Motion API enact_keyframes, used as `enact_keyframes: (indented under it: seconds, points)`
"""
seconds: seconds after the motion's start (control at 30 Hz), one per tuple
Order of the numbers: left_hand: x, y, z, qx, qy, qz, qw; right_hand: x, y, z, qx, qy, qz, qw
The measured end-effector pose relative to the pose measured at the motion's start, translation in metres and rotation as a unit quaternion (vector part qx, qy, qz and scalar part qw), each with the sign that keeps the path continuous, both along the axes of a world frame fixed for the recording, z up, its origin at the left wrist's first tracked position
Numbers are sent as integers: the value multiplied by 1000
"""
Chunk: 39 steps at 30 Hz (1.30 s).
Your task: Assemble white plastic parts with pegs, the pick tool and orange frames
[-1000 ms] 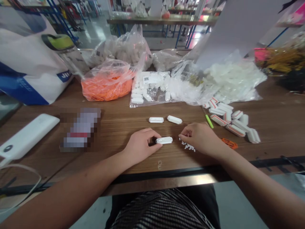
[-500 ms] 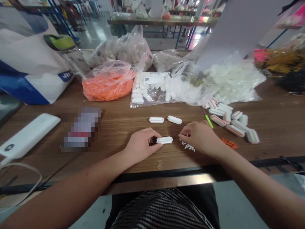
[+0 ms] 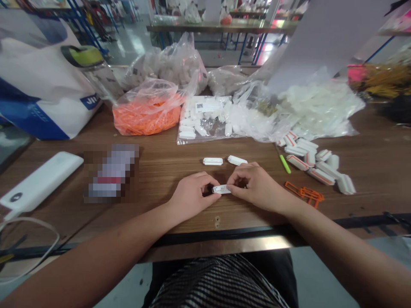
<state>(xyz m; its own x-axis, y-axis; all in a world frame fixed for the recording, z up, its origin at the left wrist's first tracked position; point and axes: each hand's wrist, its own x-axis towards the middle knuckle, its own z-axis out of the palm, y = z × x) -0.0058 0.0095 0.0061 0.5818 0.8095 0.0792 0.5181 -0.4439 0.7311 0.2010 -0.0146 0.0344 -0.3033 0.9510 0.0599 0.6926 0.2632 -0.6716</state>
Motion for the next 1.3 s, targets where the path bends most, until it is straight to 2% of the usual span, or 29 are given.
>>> enact_keyframes:
  seconds: [0.17,0.3,0.4,0.53,0.6,0.63,0.7,0.77,0.83,0.9,1.03,1.3]
  points:
    - [1,0,1,1,-1,0,1000,-4,7,-3,34,-71,30,996]
    - [1,0,0,5,-2,3,1000,-3,6,3,78,-124,79,986]
    - [2,0,-1,10,5,5,1000,-5,-1,6,148,-187,110,965]
    - [3,-1,-1,5,9,6,1000,-14,-14,3,257,-275,132,917]
    - [3,-1,-1,4,7,7,1000,-16,-18,2,281,-290,134,905]
    - [2,-1,-1,4,5,7,1000,-14,-19,3,275,-280,130,910]
    - [2,0,-2,1,0,7,1000,-5,-19,5,237,-224,109,939]
    - [1,0,-2,-1,-1,7,1000,11,-16,8,186,-149,64,969]
    - [1,1,-3,1,0,7,1000,32,-12,7,150,-118,-4,982]
    - [0,1,-3,0,2,6,1000,50,-8,2,87,-125,-32,988]
    - [-1,1,-2,7,9,4,1000,61,-2,-9,4,-143,8,990]
    - [-1,1,-1,13,7,0,1000,39,-4,-7,20,-201,-10,979]
